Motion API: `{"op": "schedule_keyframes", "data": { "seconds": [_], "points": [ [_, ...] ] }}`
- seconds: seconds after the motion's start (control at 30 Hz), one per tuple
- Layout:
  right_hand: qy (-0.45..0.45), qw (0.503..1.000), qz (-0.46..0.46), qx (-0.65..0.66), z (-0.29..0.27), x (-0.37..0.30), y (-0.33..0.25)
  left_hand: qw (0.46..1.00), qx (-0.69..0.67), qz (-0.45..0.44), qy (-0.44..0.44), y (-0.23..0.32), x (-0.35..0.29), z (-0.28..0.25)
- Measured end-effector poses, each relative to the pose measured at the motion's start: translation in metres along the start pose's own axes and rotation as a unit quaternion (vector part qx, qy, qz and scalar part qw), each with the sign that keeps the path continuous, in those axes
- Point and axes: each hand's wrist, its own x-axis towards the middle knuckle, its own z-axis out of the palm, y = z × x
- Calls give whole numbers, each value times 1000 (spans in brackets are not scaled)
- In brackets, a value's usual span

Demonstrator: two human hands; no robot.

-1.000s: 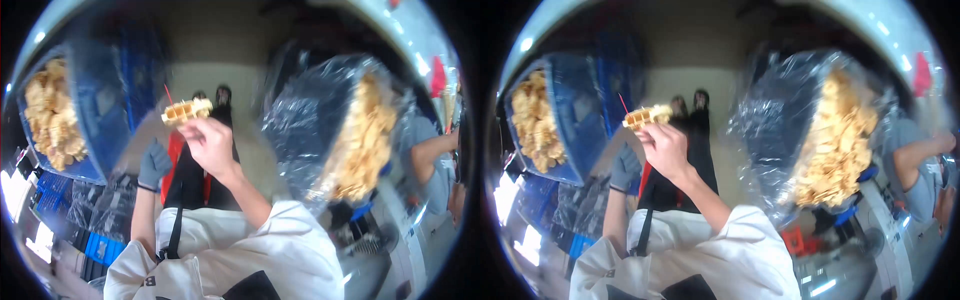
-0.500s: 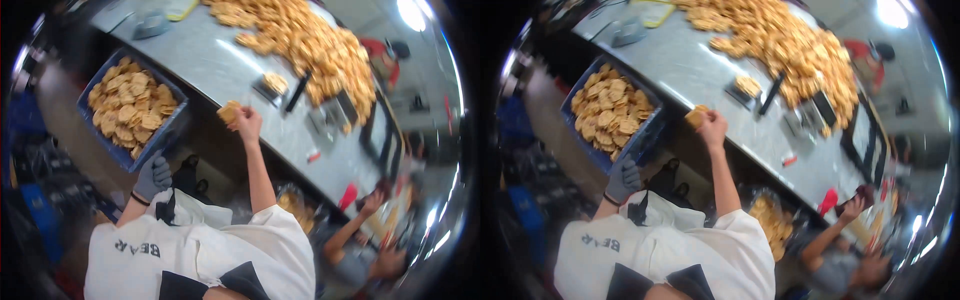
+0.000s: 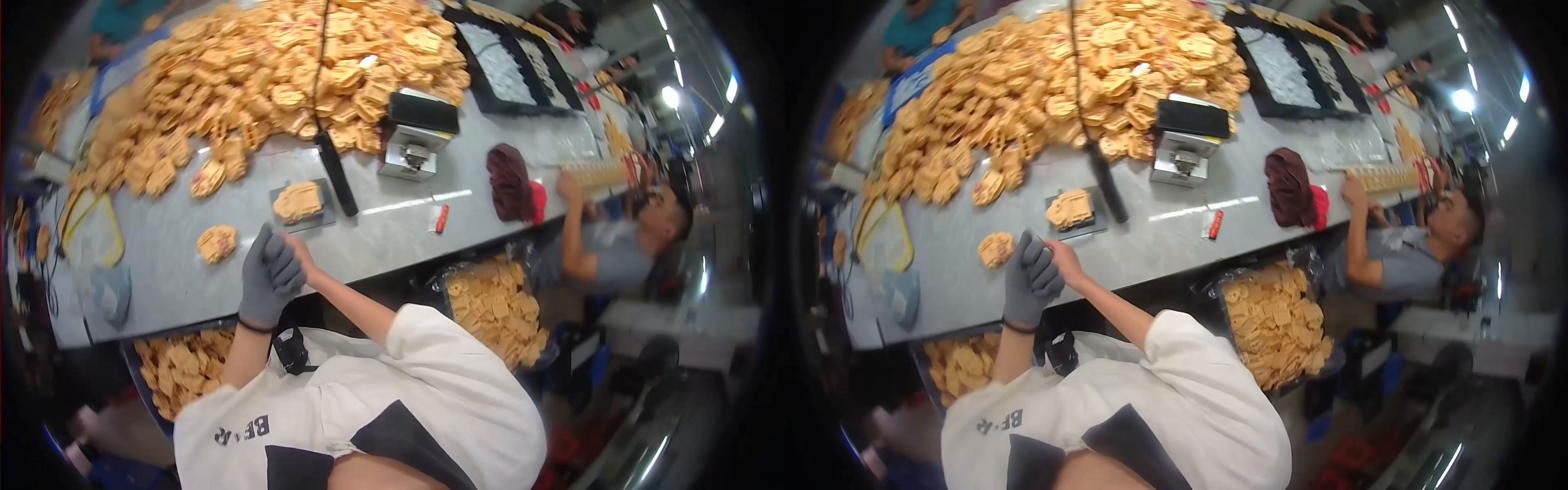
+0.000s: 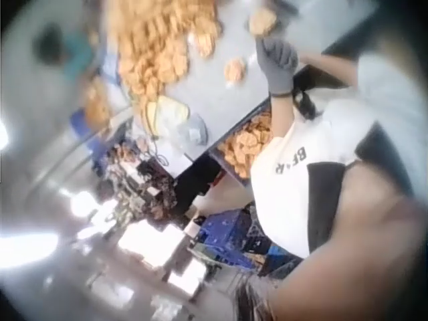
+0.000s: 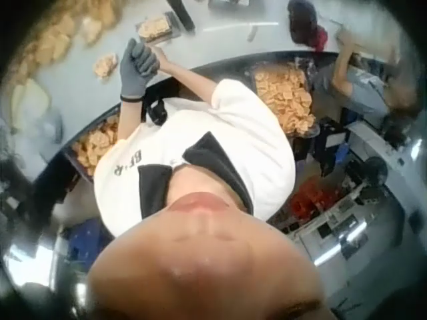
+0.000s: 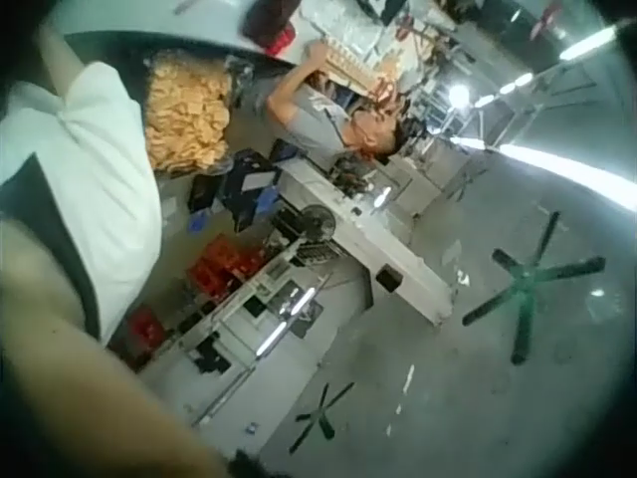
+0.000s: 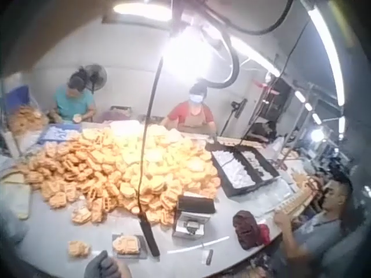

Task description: The person assembles plastic toy parts by hand, joining them with screws using an electric screwdriver at a factory workbench.

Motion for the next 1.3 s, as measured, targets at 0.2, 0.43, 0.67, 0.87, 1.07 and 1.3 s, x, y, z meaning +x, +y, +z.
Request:
{"op": "schedule_keyframes", "data": {
  "seconds": [0.2,0.43,0.67,0.87,1.07,1.3],
  "points": [
    [397,895,194,68,-134,-62,-79,981,-12,-175,79,38,226,-16],
    [504,859,55,64,-329,74,-163,984,-32,-153,92,51,326,-46],
    [454,873,155,-89,-368,103,-151,987,-17,-114,111,39,354,-26],
    [611,789,55,-35,-310,-1,-129,982,72,-130,113,35,395,13],
    [682,728,62,-30,-249,-82,-163,989,75,-123,31,7,433,1],
    [721,690,70,1,-194,-144,-156,983,173,40,44,-14,429,8]
  ]
}}
